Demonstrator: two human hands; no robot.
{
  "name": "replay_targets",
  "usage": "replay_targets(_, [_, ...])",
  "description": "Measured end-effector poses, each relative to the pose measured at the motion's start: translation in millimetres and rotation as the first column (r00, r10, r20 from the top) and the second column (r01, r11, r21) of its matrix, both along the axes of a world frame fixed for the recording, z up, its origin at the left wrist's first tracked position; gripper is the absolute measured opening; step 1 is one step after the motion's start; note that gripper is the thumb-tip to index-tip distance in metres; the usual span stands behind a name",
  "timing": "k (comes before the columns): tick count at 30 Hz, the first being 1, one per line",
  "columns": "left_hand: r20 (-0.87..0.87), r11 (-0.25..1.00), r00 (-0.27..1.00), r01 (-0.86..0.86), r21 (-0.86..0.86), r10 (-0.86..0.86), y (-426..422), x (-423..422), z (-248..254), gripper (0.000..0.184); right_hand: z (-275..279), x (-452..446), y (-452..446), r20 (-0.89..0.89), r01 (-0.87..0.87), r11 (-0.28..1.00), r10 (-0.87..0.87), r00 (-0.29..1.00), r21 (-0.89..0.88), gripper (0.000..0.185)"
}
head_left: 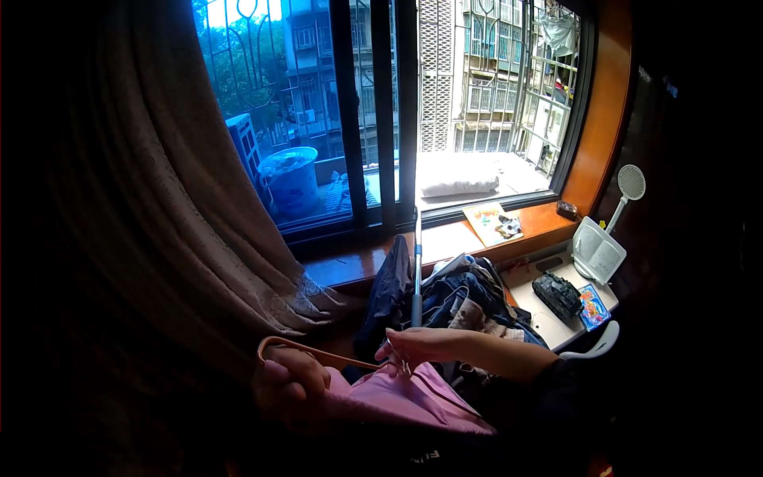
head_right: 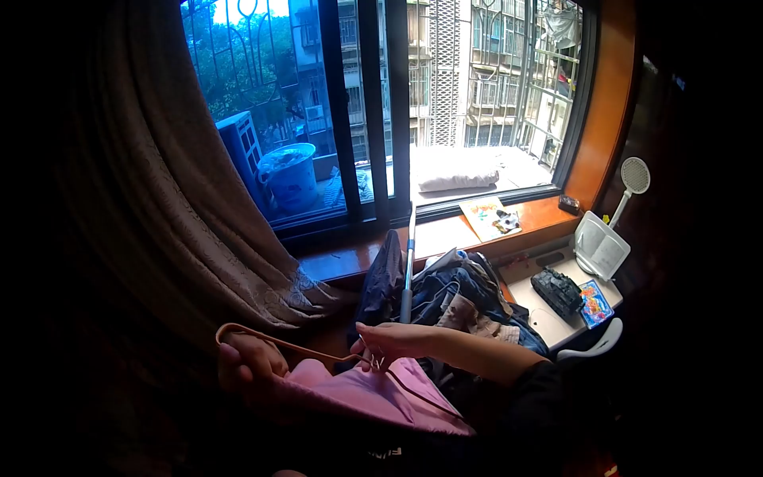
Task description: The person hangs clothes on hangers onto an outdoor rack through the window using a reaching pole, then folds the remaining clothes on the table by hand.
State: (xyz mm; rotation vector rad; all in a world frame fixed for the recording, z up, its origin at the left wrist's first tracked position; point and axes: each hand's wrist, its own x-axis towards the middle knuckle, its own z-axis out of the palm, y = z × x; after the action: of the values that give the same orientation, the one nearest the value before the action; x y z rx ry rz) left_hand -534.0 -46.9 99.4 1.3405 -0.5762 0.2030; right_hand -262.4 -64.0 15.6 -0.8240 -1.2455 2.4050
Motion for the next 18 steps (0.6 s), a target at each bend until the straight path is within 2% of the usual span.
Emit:
replay_targets(1, [0.235, 0.951, 0.952, -0.243, 0.191, 0.196, 2, -2, 3, 0.024, -1, -5, 4, -0.1, 0.028, 0.995, -0.038, 0.994, -0.093, 0.058])
replay_targets(2, [0.242, 0.948, 0.949, -0.253, 0.194, 0.204, 2, -5, 6, 0.024, 1, -2, 11, -0.22, 0.022, 0.972, -0.075, 0.973, -0.233, 0.051])
replay_targets(3, [0.247, 0.936, 0.939, -0.292, 0.199, 0.241, -2, -9, 11, 0.026, 7, 0, 18, -0.172, 0.189, 0.943, -0.241, 0.955, -0.274, 0.048])
replay_targets(6, [0.261, 0.909, 0.915, -0.364, 0.201, 0.309, 0, -18, 19, 0.031, 59, 5, 17, -0.206, 0.48, 0.853, -0.516, 0.831, -0.203, 0.043])
replay_targets(7, [0.27, 0.927, 0.915, -0.345, 0.146, 0.298, 9, -19, 17, 0.032, 74, 5, 12, -0.21, 0.57, 0.798, -0.602, 0.77, -0.195, 0.042])
replay_targets(8, [0.28, 0.942, 0.916, -0.324, 0.089, 0.288, 13, -21, 14, 0.033, 72, 10, 10, -0.334, 0.479, 0.853, -0.522, 0.785, -0.207, 0.043])
replay_targets(9, [0.29, 0.941, 0.911, -0.329, 0.085, 0.292, 9, -23, 12, 0.033, 70, 9, 6, -0.325, 0.477, 0.855, -0.519, 0.791, -0.203, 0.043])
replay_targets(11, [0.302, 0.82, 0.764, -0.549, -0.161, 0.571, 1, -24, 9, 0.035, 66, 1, -3, -0.186, 0.468, 0.832, -0.531, 0.826, -0.298, 0.052])
replay_targets(12, [0.275, 0.825, 0.783, -0.559, -0.078, 0.557, 9, -30, 4, 0.036, 71, -5, -12, -0.232, 0.439, 0.844, -0.514, 0.826, -0.307, 0.055])
replay_targets(13, [0.28, 0.822, 0.778, -0.563, -0.084, 0.562, 10, -31, -2, 0.036, 69, -9, -16, -0.225, 0.437, 0.846, -0.51, 0.83, -0.305, 0.055])
replay_targets(15, [0.342, 0.616, 0.529, -0.751, -0.237, 0.776, 4, -25, -2, 0.036, 65, -11, -25, -0.219, 0.545, 0.755, -0.639, 0.738, -0.366, 0.059])
replay_targets(16, [0.257, 0.681, 0.634, -0.639, -0.356, 0.729, -4, -24, 4, 0.029, 53, -8, -23, -0.229, 0.475, 0.732, -0.633, 0.74, -0.489, 0.057])
replay_targets(17, [0.258, 0.682, 0.634, -0.637, -0.359, 0.729, -1, -27, 4, 0.029, 48, -2, -20, -0.225, 0.477, 0.731, -0.634, 0.74, -0.488, 0.057])
replay_targets(18, [0.209, 0.653, 0.62, -0.699, -0.291, 0.757, 6, -32, 1, 0.028, 44, 5, -17, -0.306, 0.33, 0.806, -0.515, 0.801, -0.492, 0.055])
